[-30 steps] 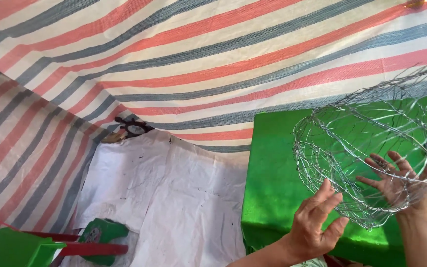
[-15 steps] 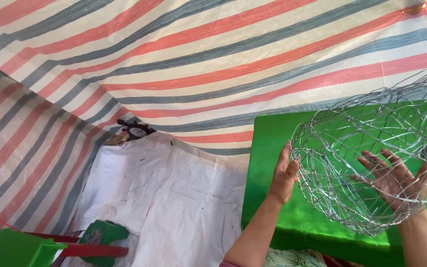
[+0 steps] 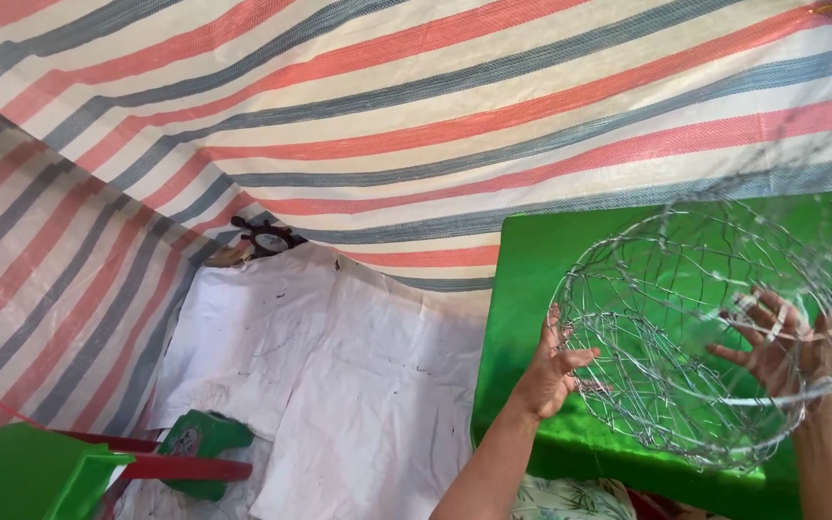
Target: Refining the details of a wire mesh structure by trimming and bending wire ends with pliers.
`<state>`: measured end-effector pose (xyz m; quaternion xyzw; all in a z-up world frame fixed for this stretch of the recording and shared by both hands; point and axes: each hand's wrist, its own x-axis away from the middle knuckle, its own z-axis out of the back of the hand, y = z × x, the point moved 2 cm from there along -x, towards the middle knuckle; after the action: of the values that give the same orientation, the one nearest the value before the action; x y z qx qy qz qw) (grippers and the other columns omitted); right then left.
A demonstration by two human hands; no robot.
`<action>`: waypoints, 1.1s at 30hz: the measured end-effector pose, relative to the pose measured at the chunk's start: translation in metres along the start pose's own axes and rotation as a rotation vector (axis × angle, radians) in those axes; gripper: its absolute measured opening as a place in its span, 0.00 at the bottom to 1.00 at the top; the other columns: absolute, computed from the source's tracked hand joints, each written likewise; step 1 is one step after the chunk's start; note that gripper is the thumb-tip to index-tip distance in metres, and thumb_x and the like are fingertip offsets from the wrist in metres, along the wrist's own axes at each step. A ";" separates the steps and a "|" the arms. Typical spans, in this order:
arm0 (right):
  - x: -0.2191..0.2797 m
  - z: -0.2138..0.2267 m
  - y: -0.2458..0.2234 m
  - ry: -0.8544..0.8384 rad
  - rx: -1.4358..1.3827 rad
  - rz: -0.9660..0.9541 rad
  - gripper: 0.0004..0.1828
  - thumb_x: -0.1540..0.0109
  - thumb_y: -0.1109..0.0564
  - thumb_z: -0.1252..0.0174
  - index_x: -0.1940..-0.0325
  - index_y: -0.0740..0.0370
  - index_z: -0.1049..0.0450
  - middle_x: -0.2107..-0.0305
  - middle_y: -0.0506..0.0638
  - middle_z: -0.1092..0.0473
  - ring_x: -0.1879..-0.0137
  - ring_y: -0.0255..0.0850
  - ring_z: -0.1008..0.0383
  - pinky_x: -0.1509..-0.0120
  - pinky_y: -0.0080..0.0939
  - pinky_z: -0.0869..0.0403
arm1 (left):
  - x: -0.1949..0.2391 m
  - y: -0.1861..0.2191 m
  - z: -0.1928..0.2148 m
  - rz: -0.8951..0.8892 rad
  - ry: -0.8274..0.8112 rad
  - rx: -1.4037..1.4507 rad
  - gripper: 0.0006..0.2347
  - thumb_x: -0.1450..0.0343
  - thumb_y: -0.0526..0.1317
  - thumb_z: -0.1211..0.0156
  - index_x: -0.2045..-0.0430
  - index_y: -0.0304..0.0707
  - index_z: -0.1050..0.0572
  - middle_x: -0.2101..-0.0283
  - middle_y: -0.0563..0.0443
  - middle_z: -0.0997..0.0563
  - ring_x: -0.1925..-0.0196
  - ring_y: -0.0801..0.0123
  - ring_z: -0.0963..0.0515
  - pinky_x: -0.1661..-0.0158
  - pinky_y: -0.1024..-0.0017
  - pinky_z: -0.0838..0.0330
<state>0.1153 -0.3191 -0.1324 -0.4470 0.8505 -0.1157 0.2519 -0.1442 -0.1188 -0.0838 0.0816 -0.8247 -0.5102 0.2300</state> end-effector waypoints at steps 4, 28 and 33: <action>-0.003 -0.092 -0.003 0.836 0.719 -0.094 0.41 0.34 0.27 0.81 0.30 0.55 0.47 0.30 0.60 0.45 0.22 0.58 0.46 0.28 0.78 0.40 | -0.023 -0.035 0.027 -0.118 -0.066 0.391 0.48 0.31 0.39 0.31 0.22 0.65 0.65 0.25 0.27 0.63 0.36 0.43 0.26 0.54 0.39 0.19; 0.035 -0.151 0.051 0.714 1.373 -0.223 0.62 0.49 0.43 0.47 0.19 0.53 0.75 0.20 0.56 0.72 0.16 0.56 0.65 0.22 0.66 0.47 | 0.007 -0.023 -0.064 -0.364 0.477 0.126 0.49 0.36 0.47 0.34 0.26 0.67 0.70 0.22 0.53 0.75 0.22 0.48 0.47 0.39 0.53 0.23; 0.033 -0.156 0.049 0.786 1.325 -0.254 0.67 0.51 0.46 0.40 0.19 0.57 0.75 0.22 0.62 0.71 0.18 0.59 0.61 0.22 0.63 0.44 | 0.013 -0.023 -0.074 -0.391 0.490 0.010 0.51 0.37 0.51 0.34 0.27 0.66 0.71 0.22 0.52 0.78 0.20 0.56 0.62 0.35 0.53 0.27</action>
<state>-0.0171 -0.3225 -0.0318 -0.2234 0.5732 -0.7773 0.1314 -0.1242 -0.1937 -0.0721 0.3601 -0.7160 -0.5058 0.3191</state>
